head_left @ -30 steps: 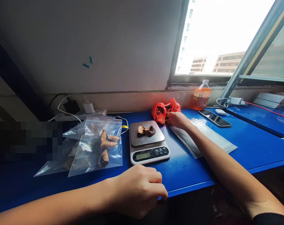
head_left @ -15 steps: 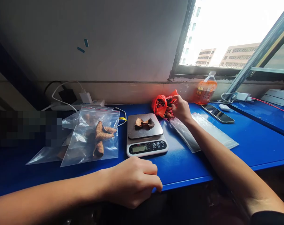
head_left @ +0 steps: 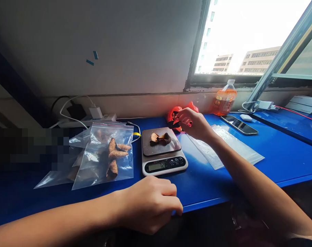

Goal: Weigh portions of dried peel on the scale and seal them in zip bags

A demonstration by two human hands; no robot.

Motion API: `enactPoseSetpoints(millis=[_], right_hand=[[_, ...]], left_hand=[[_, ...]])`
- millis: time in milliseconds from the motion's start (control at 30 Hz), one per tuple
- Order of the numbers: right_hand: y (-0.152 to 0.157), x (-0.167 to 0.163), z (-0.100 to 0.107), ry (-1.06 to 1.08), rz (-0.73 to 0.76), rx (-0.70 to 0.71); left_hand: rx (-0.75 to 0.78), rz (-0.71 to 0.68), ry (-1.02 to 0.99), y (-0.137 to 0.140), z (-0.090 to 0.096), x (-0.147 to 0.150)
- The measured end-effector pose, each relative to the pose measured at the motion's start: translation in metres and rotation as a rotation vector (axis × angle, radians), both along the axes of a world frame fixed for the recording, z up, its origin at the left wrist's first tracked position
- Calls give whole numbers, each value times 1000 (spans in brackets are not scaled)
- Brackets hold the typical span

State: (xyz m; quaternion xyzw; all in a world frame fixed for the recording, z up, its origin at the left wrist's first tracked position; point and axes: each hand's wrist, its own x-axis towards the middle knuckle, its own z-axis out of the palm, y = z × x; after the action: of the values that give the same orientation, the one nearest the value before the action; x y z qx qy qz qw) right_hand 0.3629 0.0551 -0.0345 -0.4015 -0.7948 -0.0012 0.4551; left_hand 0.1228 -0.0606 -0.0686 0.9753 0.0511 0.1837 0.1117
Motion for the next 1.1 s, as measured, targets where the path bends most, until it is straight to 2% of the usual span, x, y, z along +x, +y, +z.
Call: enactPoseSetpoints(millis=[200, 400, 567, 800, 900, 1000, 1100], right_hand=[[-14, 6, 13, -124, 103, -110], [-4, -10, -8, -212, 36, -149], [-3, -25, -21, -213, 93, -192], [4, -25, -26, -216, 25, -54], [7, -26, -29, -276, 4, -67], [9, -25, -31, -290, 70, -120], [10, -20, -28, -197, 167, -84]], left_hand=[[13, 4, 0, 1, -1, -1], [15, 10, 4, 0, 1, 0], [13, 12, 23, -1, 0, -1], [21, 15, 16, -1, 0, -1], [15, 8, 21, 0, 0, -1], [3, 6, 37, 0, 0, -1], [-9, 5, 40, 0, 0, 0]])
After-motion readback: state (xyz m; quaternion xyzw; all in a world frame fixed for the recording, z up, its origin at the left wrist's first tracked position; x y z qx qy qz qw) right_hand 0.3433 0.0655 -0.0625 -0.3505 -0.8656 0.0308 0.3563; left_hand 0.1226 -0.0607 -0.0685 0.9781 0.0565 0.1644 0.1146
